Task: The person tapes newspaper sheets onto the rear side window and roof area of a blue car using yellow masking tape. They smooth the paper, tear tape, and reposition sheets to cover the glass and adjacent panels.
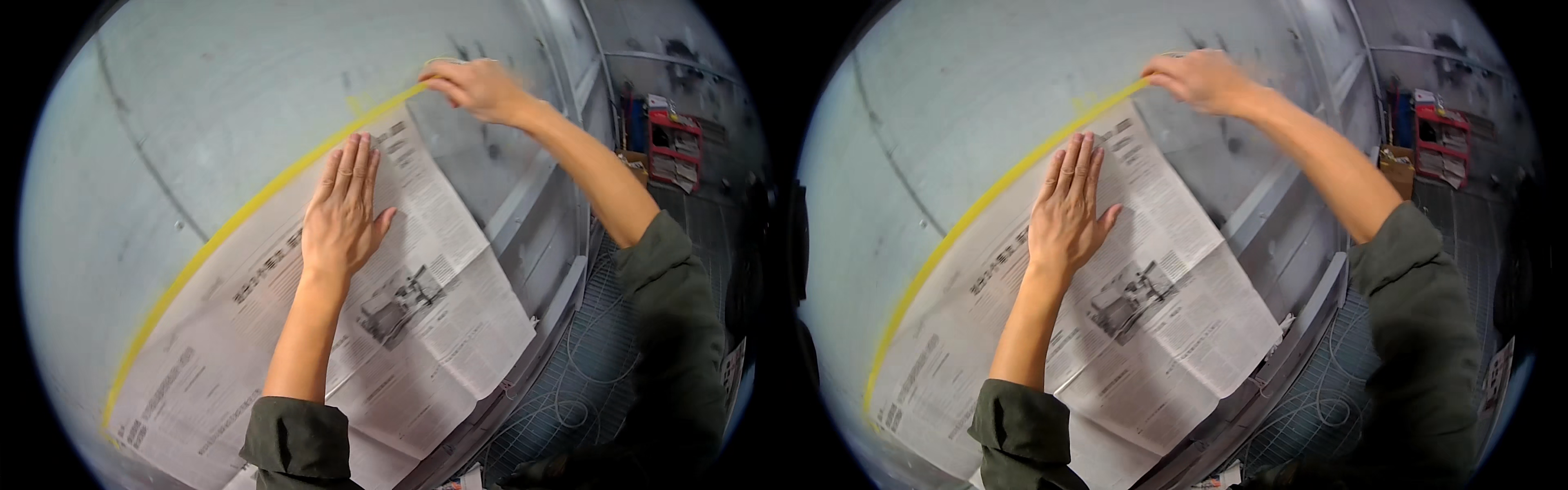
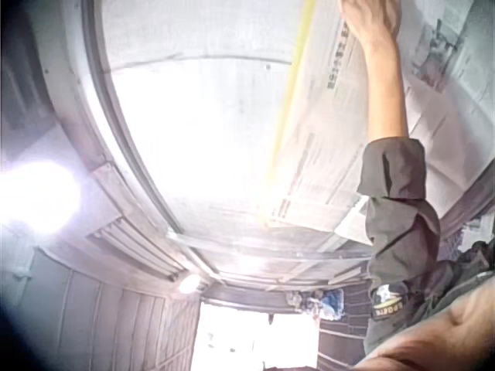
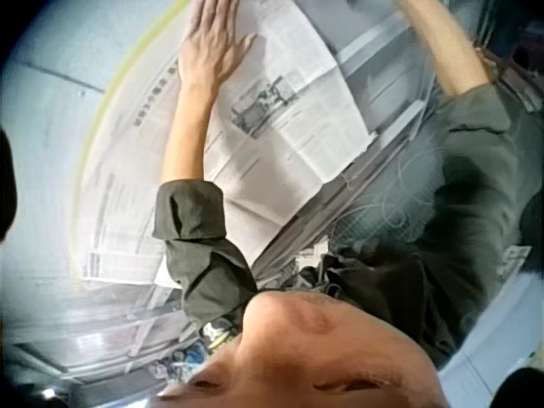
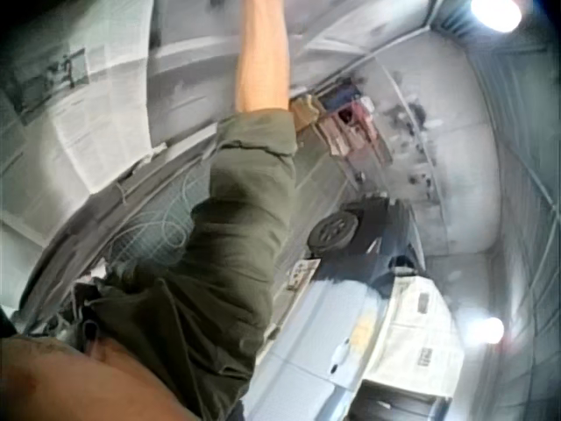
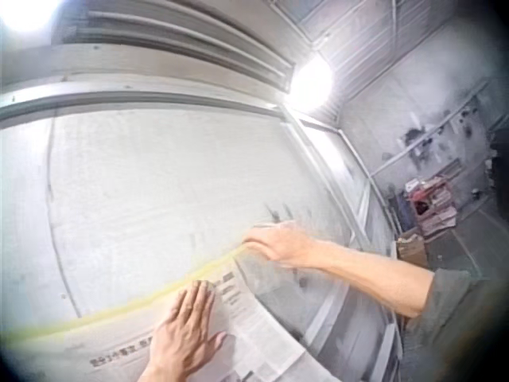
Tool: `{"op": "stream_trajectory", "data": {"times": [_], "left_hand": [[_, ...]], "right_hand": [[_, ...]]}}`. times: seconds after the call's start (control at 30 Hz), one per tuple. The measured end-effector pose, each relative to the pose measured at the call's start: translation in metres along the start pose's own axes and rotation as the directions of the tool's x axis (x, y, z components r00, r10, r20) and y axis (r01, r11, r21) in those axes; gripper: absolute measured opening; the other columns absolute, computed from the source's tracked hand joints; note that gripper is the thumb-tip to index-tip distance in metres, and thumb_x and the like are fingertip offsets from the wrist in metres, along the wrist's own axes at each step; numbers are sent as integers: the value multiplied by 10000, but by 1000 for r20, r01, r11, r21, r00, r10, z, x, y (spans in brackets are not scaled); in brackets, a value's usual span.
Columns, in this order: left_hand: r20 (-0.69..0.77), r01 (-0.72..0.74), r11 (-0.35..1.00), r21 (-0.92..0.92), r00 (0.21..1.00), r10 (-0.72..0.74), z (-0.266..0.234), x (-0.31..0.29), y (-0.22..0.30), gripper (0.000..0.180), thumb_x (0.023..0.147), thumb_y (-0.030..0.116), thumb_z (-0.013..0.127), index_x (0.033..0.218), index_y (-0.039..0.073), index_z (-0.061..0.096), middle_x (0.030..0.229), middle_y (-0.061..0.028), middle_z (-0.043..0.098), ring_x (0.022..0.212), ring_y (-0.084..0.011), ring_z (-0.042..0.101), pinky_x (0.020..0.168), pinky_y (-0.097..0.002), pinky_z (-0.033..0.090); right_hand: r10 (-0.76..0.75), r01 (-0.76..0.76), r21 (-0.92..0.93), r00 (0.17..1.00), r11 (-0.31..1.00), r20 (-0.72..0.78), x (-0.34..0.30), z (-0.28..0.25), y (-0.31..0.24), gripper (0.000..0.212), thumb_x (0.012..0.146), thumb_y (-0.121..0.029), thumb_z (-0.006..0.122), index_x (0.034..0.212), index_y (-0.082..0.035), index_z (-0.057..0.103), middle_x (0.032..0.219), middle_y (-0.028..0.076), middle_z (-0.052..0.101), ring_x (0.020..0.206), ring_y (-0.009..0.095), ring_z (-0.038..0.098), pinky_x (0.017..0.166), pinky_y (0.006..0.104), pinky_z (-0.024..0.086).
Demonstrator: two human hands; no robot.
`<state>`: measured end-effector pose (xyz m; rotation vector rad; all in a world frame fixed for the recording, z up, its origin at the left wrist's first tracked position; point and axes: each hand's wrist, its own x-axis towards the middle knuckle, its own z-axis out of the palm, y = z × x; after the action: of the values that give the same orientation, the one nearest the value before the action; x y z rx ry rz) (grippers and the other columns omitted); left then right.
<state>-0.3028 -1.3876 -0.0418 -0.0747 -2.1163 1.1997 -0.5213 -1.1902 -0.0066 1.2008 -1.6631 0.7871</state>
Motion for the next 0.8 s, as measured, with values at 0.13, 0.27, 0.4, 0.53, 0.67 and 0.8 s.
{"op": "stream_trajectory", "data": {"times": [0.13, 0.27, 0.4, 0.53, 0.67, 0.8], "left_hand": [[-11, -64, 998, 7, 998, 64, 15, 34, 14, 766, 937, 515, 478, 1483, 0, 324, 1584, -116, 245, 1485, -230, 168, 1223, -370, 151], [-17, -84, 996, 27, 996, 84, 17, 50, 21, 759, 939, 499, 475, 1475, -18, 328, 1579, -137, 253, 1479, -246, 190, 1219, -375, 159], [-38, -90, 996, 21, 995, 91, 18, 57, 28, 758, 938, 493, 476, 1467, -31, 336, 1574, -153, 258, 1478, -256, 193, 1217, -377, 160], [-59, -95, 995, 2, 994, 95, 18, 57, 28, 743, 937, 482, 484, 1456, -35, 357, 1571, -159, 264, 1477, -260, 197, 1216, -377, 161], [-82, -103, 994, -25, 992, 101, 21, 55, 27, 710, 939, 459, 496, 1439, -33, 388, 1559, -160, 293, 1471, -265, 218, 1215, -381, 168], [-173, 64, 998, -19, 983, -66, 25, 49, 23, 671, 946, 436, 509, 1420, -29, 418, 1522, -174, 361, 1450, -282, 273, 1210, -395, 195]], "right_hand": [[161, -173, 143, 983, 974, 90, 15, 8, -22, 339, 885, -413, 636, 879, -89, 736, 659, 54, 664, 616, 212, 631, 600, 339, 481], [211, -225, 159, 973, 961, 97, 26, 6, -29, 422, 788, -493, 715, 782, -72, 735, 667, 69, 674, 631, 224, 638, 612, 359, 489], [228, -245, 130, 964, 961, 134, 29, 10, -21, 392, 760, -472, 740, 773, -81, 730, 676, 69, 680, 650, 229, 646, 631, 360, 500], [232, -250, 105, 959, 963, 161, 33, 8, -24, 361, 751, -453, 747, 761, -92, 727, 681, 62, 683, 660, 235, 652, 638, 364, 507], [241, -252, 63, 959, 966, 152, 34, 14, -26, 376, 749, -463, 739, 769, -88, 727, 692, 71, 687, 671, 246, 658, 639, 372, 512], [173, -178, 27, 977, 984, 126, 40, 22, -28, 437, 746, -506, 722, 767, -70, 726, 691, 103, 684, 675, 263, 664, 637, 384, 515]]}}
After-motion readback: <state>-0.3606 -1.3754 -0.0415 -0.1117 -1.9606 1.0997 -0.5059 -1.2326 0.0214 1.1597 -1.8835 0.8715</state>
